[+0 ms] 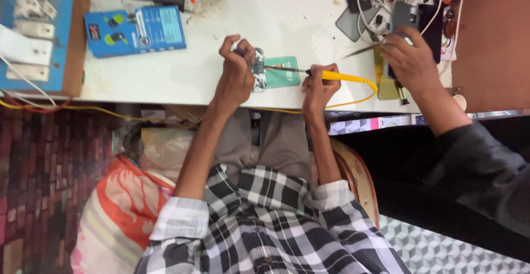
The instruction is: The person uses a soldering iron and solder wire to work on a small green circuit board placed on a desk. They repeatedly apply heat and solder to specific points on the board while holding the board steady with their other hand.
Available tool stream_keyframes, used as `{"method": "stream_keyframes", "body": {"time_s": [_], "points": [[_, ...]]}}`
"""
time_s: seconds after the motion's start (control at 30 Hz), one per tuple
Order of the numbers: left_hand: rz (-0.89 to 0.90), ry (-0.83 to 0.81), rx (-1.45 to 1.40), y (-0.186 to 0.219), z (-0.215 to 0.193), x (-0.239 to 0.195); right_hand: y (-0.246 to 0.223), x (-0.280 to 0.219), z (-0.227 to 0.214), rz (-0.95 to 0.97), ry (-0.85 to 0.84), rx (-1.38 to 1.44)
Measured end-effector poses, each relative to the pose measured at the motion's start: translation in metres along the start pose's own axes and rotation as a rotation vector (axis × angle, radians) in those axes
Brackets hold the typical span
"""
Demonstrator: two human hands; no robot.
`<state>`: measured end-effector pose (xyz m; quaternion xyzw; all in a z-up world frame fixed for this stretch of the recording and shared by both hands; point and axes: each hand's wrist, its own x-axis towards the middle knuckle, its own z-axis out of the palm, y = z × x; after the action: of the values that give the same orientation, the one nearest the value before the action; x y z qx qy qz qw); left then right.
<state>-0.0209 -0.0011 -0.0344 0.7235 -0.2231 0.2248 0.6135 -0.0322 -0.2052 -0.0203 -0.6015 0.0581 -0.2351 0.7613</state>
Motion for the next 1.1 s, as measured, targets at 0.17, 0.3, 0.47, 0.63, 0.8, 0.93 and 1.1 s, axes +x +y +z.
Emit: {"method": "stream_keyframes", "body": {"time_s": [0.17,0.3,0.47,0.63,0.8,0.93,1.1], "points": [[-0.011,-0.012,-0.004,-0.001,-0.006,0.006,-0.004,0.003,0.008,-0.001,-0.030,0.044],[-0.009,0.000,-0.031,-0.002,-0.003,0.010,-0.001,0.004,0.003,0.006,-0.013,0.042],[-0.010,0.014,-0.053,-0.003,-0.001,0.010,0.000,0.002,0.003,-0.008,-0.004,0.050],[-0.026,0.019,-0.039,-0.004,-0.001,0.010,-0.005,0.001,0.006,0.016,-0.024,-0.016],[-0.010,0.031,-0.003,-0.002,0.001,0.009,-0.008,0.001,0.008,0.023,-0.009,-0.012],[0.002,0.015,-0.001,0.002,-0.001,0.011,-0.012,0.002,0.012,-0.013,-0.013,0.032],[-0.006,0.018,0.008,0.000,0.000,0.007,-0.007,0.000,0.007,0.013,-0.012,0.021]]}}
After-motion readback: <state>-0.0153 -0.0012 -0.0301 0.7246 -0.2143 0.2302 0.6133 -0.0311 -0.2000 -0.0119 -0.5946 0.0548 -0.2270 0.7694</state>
